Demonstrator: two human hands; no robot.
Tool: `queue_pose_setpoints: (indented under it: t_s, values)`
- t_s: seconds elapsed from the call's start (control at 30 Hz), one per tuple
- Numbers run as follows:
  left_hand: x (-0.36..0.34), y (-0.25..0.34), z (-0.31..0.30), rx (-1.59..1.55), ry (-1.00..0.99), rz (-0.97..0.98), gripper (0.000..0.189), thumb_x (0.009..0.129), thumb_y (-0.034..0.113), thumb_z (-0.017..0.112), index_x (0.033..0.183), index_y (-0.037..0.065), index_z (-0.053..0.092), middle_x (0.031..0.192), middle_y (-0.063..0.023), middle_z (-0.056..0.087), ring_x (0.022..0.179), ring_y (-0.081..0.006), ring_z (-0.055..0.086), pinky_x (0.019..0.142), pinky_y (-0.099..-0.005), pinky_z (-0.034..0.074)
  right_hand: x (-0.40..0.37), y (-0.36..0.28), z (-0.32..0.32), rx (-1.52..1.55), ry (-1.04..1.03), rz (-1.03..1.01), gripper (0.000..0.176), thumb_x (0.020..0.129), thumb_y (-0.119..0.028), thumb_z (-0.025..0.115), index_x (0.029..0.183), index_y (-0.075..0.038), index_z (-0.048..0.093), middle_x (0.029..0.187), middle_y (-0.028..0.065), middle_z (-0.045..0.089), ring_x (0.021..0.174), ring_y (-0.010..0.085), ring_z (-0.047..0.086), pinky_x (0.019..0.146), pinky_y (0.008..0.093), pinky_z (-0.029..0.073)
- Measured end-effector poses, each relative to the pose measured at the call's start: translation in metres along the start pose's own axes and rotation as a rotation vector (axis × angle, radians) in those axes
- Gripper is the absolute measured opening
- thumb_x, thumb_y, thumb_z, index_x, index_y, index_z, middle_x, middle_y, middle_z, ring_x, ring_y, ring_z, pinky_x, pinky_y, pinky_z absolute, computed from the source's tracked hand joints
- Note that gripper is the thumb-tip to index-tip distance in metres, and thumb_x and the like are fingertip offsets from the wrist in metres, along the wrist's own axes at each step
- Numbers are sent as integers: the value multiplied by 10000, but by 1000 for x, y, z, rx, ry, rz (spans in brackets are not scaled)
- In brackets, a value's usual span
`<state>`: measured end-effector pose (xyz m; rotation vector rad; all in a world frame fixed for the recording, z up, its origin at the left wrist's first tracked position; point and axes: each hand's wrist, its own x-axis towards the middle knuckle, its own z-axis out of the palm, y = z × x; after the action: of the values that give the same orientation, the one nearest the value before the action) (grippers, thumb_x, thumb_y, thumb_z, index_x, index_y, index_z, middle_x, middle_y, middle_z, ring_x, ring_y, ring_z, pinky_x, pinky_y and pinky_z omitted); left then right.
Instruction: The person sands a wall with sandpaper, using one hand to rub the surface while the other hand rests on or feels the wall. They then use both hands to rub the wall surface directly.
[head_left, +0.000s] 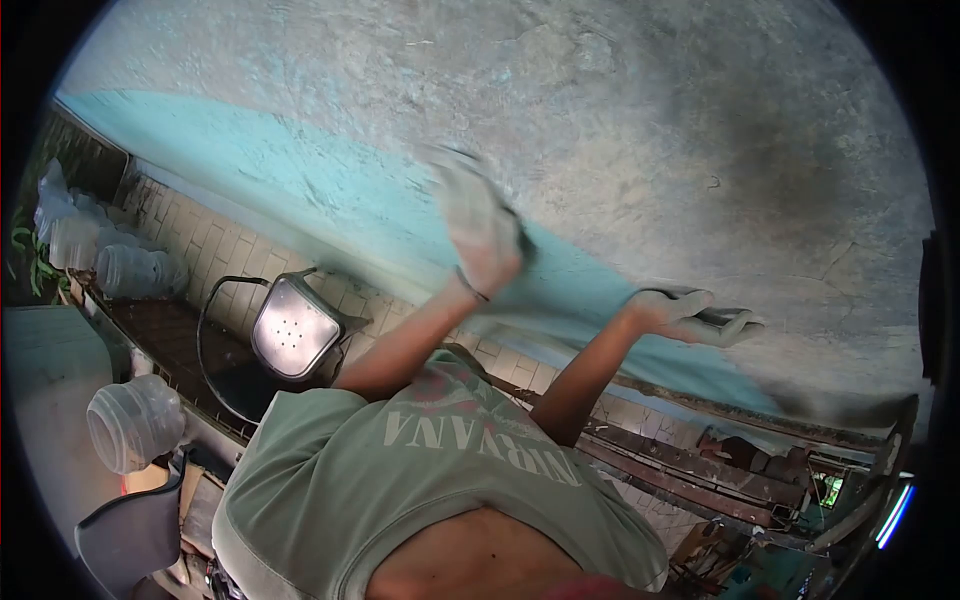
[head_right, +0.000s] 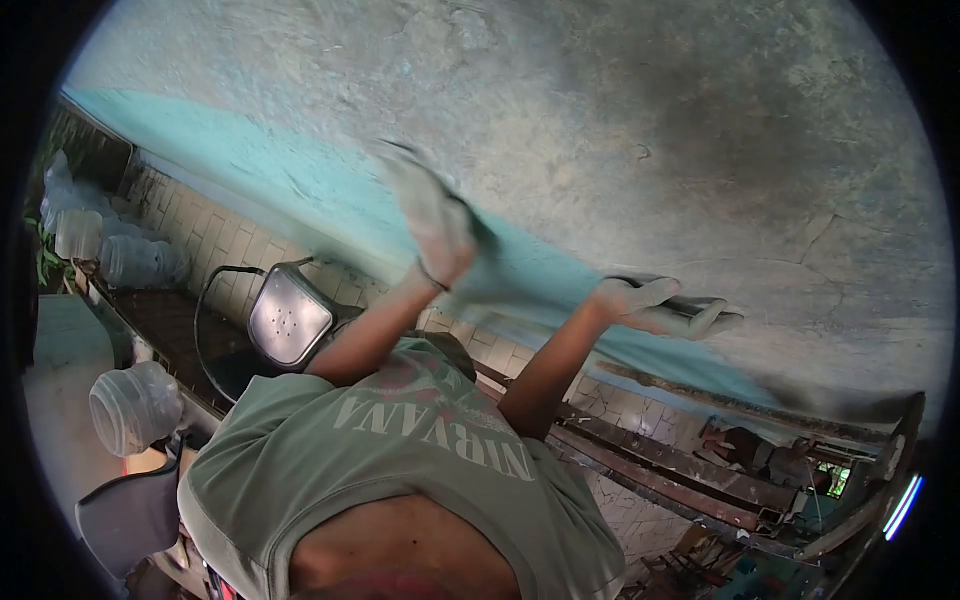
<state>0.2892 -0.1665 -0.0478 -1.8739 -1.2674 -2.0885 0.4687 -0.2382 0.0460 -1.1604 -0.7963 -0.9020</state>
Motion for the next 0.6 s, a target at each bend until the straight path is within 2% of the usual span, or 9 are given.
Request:
queue_pose_setpoints:
  t_s: [0.03,0.07,0.13,0.27,0.33,0.43,0.47,0.53,0.6]
  values:
    - [5,24,-13,26,-304,19,527,921,88,492,1346,-223,470,1479,-485,355,1404,-669,288,1178,-694,194,-1,0,1,7,6,6,603,1031,-326,526,1463,65,372,1616,329,197,1508,431,234,1220,554,246]
    - [-14,8,-10,19,-328,182,512,908,93,504,1312,-221,484,1468,-487,364,1388,-672,305,1158,-706,214,-1,1,1,16,7,15,603,1030,-325,527,1462,66,373,1613,328,201,1503,430,241,1216,552,251]
    - [-25,-3,-4,-47,-266,242,478,897,105,517,1264,-202,513,1453,-483,383,1379,-666,323,1142,-718,227,-1,3,2,34,7,19,602,1029,-325,530,1459,67,376,1607,326,209,1491,426,256,1210,549,261]
    - [-27,-1,13,-288,24,-145,402,907,135,519,1205,-131,570,1442,-459,423,1410,-629,329,1153,-721,202,-1,4,0,46,9,25,601,1026,-324,534,1453,70,380,1596,322,226,1468,419,285,1196,543,280]
    - [-27,14,-11,-11,-330,56,370,932,125,470,1189,-113,590,1449,-455,428,1450,-630,270,1194,-710,110,-3,4,1,49,14,38,600,1024,-323,536,1450,72,383,1590,319,234,1457,415,299,1189,539,289]
    - [-2,-17,-14,135,-193,184,426,937,120,428,1240,-145,570,1447,-474,410,1441,-665,238,1177,-730,117,-2,6,2,76,21,48,599,1022,-322,539,1445,74,386,1582,316,247,1440,410,321,1179,534,304]
    - [12,-23,-14,77,-43,-35,464,947,144,421,1286,-137,566,1442,-472,415,1444,-654,249,1176,-731,129,-3,6,1,81,25,50,599,1021,-322,540,1444,74,387,1579,315,251,1434,408,329,1176,533,308]
    - [8,-11,-12,-7,-42,-133,511,964,177,425,1336,-158,525,1488,-454,383,1462,-642,223,1182,-731,118,-3,7,-1,71,16,53,598,1020,-321,542,1441,76,390,1574,313,259,1422,404,343,1169,529,318]
    - [-14,7,-10,-2,-201,-2,538,962,162,422,1379,-172,481,1511,-447,362,1460,-659,195,1189,-725,115,-3,8,1,67,19,57,598,1018,-321,545,1438,77,392,1568,311,267,1411,401,358,1162,526,327]
